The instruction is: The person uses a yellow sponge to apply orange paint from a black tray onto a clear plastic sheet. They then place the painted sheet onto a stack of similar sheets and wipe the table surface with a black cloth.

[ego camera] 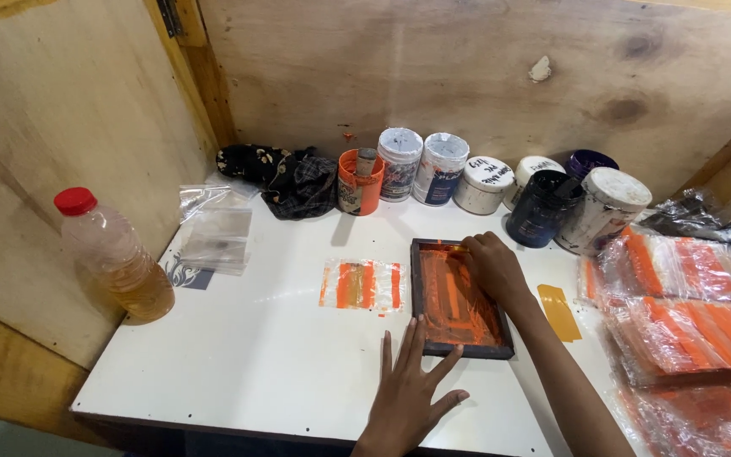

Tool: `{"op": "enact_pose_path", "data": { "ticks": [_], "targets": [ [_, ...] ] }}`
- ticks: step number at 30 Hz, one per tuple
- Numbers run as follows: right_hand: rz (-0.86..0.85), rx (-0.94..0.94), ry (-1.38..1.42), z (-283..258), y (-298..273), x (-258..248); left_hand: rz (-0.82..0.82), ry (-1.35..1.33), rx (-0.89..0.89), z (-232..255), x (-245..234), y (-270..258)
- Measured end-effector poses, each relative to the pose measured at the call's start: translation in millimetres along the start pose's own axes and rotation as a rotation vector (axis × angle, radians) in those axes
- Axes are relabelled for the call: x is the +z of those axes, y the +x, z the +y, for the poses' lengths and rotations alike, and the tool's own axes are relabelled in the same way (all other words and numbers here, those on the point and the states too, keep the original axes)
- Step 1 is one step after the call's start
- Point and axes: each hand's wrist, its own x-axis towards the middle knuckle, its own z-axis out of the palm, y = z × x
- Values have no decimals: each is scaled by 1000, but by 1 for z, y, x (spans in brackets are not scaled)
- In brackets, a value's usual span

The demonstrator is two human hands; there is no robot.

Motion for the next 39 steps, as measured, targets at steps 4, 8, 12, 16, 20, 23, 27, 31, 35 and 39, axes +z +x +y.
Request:
{"op": "enact_pose_path", "data": {
  "ticks": [4,8,12,16,20,23,27,31,35,39],
  "targets": [
    [26,-111,-11,6,3,8,49,10,7,-8,14,3],
    [-58,-38,21,0,2,2,-21,11,-31,-22,2,19],
    [-35,-76,-22,-6,-4,6,92,213,-8,-53,44,20],
    [91,-96,74,-14,-18,17,82,8,-193,-58,38,25],
    [143,-77,-106,-7,-25,40,147,-51,-156,-62,25,23],
    [140,-70,-110,-10,-31,44,114,-29,-174,-59,14,22],
    [127,-100,-110,-23,-38,36,72,-70,-238,-59,11,22],
    [128,-108,-77,-32,-47,25,65,-69,-259,-63,13,23],
    [119,-126,-51,-36,-55,19,51,-54,-274,-58,6,21],
    [97,-127,-40,-49,-66,4,51,-60,-281,-52,-1,21]
  ]
}}
